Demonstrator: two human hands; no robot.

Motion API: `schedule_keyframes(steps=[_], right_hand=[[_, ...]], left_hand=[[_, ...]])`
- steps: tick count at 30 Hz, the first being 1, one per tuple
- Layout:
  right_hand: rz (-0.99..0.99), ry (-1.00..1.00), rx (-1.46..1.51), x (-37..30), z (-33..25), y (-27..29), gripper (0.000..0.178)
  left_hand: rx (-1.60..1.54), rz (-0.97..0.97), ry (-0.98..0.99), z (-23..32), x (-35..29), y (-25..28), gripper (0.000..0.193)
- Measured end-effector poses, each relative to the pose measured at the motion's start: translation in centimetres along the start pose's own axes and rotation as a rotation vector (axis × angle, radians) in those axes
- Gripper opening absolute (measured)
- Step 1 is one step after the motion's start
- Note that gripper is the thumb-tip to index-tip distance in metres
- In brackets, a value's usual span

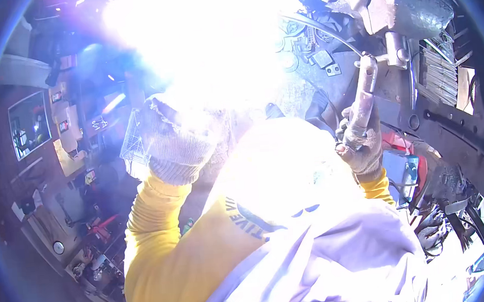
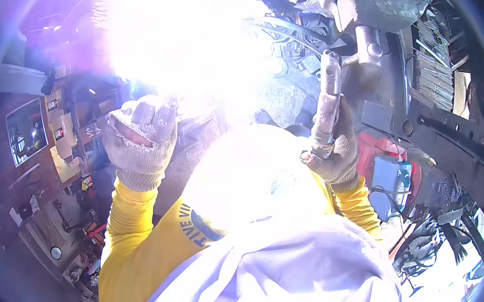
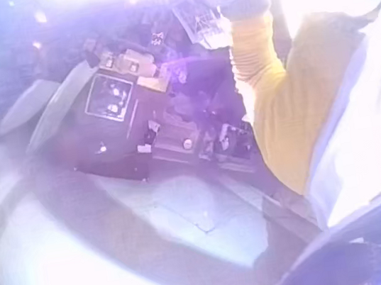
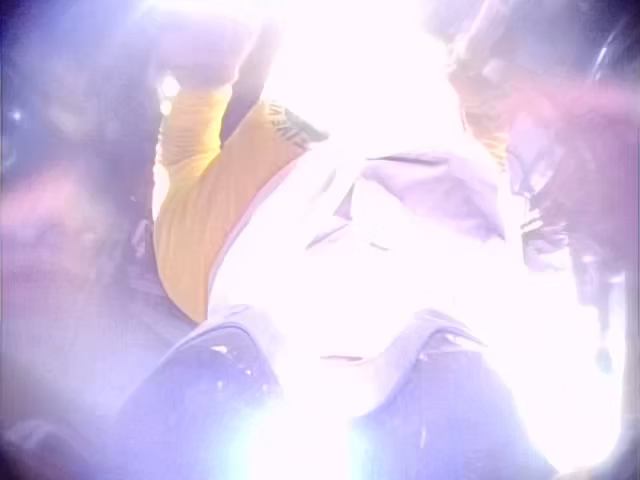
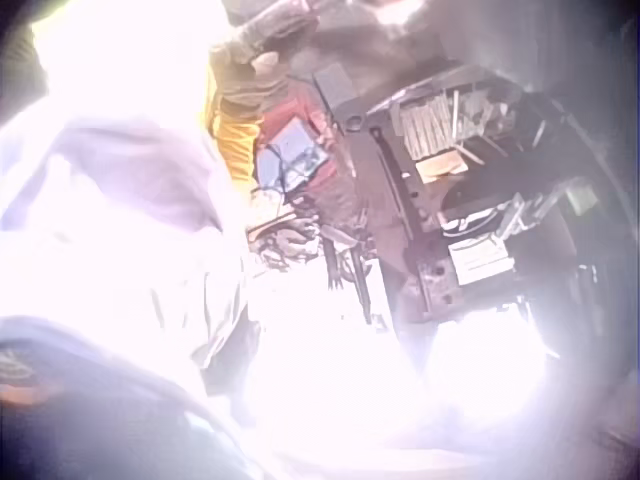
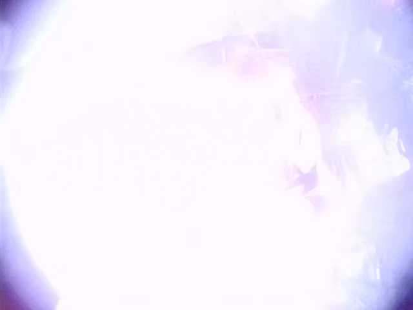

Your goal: The person welds a metal wire cage on a workbench, holding the cage by hand with gloves while joining wires together with a welding torch and adjusting pieces with pliers.

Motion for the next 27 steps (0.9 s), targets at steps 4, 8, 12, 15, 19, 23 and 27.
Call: schedule_keyframes(steps=[4,8,12,15,19,23,27], right_hand=[[0.038,0.356,-0.075,0.2,-0.6,-0.2,0.119],[0.071,0.572,-0.273,0.3,-0.7,0.2,0.118],[0.049,0.397,-0.153,-0.6,-1.8,-0.8,0.121],[0.105,0.328,-0.123,-0.9,-2.1,-0.9,0.126],[0.113,0.331,0.026,-0.9,-2.0,-1.2,0.130],[0.146,0.328,0.031,-1.7,-2.7,-1.9,0.131],[0.172,0.385,0.043,-2.1,-2.3,-2.1,0.129]], left_hand=[[0.122,0.164,-0.101,0.6,1.0,0.4,0.052],[0.116,0.120,-0.127,0.7,1.2,0.8,0.054],[0.133,0.179,-0.148,0.4,1.1,0.2,0.057],[0.132,0.137,-0.158,0.2,1.4,0.4,0.056],[0.064,0.226,-0.234,-1.3,1.9,1.8,0.050],[0.027,0.319,-0.118,-4.0,0.4,2.3,0.039],[-0.209,0.499,-0.131,-5.6,-0.6,4.7,0.026]])
Point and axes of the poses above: each hand's wrist, its own x-axis towards the middle knuckle, its own y-axis out of the back of the hand, z = x × y, the point moved 2 cm from there along x, towards the middle knuckle, and after that the axes turned 10 degrees about z, right-handed, at the moved point
